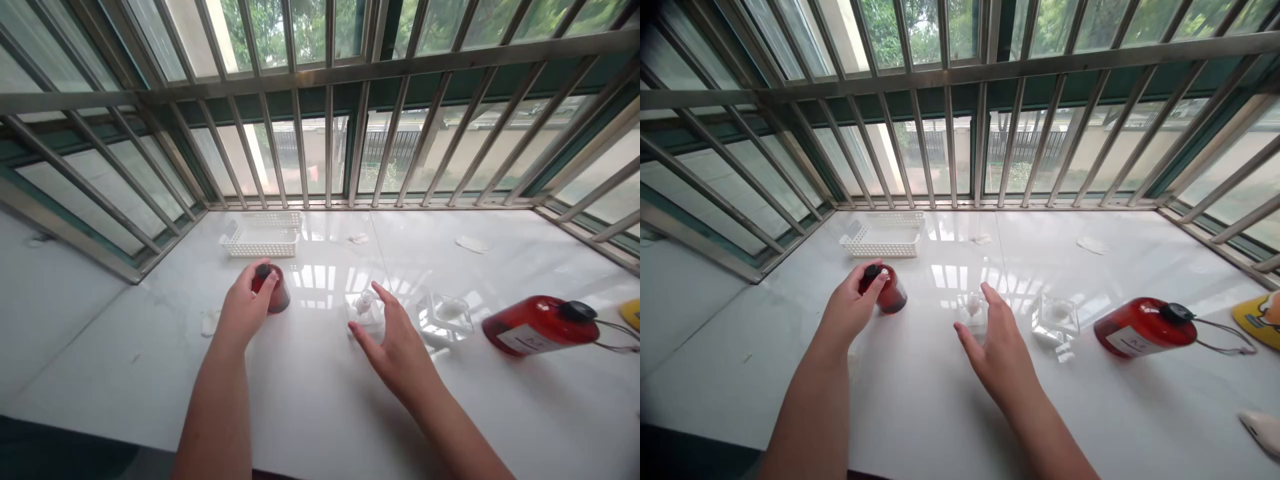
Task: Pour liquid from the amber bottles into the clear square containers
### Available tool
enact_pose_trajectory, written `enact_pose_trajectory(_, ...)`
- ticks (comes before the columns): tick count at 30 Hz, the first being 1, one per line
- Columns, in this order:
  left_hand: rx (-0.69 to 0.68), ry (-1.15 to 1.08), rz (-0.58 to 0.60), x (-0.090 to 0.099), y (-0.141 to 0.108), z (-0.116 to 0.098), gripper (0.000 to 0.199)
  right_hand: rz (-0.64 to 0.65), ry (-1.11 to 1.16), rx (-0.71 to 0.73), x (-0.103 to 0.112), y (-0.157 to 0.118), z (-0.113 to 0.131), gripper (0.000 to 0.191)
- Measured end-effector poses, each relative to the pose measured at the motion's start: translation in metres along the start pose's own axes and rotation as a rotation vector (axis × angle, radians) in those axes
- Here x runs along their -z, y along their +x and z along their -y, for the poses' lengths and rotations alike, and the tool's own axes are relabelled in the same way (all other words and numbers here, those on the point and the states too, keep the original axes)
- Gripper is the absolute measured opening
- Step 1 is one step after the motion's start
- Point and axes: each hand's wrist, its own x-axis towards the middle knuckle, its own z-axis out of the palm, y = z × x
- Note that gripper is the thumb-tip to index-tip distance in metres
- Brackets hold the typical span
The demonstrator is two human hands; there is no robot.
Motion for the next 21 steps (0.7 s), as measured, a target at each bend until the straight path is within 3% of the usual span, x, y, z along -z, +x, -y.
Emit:
enact_pose_trajectory(5,-0.078,-0.124,0.164,-0.016,-0.011,-0.007,0.042,0.017,0.146,-0.175,-0.011,0.000,-0.012,0.065)
enact_pose_trajectory(10,-0.136,-0.245,0.256,-0.040,-0.022,-0.020,0.037,-0.039,0.132,-0.062,-0.015,0.005,-0.021,0.057)
enact_pose_trajectory(14,-0.085,-0.403,0.271,-0.056,-0.028,-0.028,0.034,-0.083,0.086,0.052,-0.016,0.009,-0.028,0.049)
enact_pose_trajectory(18,-0.007,-0.641,0.234,-0.065,-0.030,-0.027,0.047,-0.093,0.089,0.082,-0.017,0.010,-0.031,0.045)
enact_pose_trajectory(21,-0.008,-0.666,0.240,-0.066,-0.030,-0.026,0.055,-0.093,0.097,0.089,-0.017,0.010,-0.033,0.045)
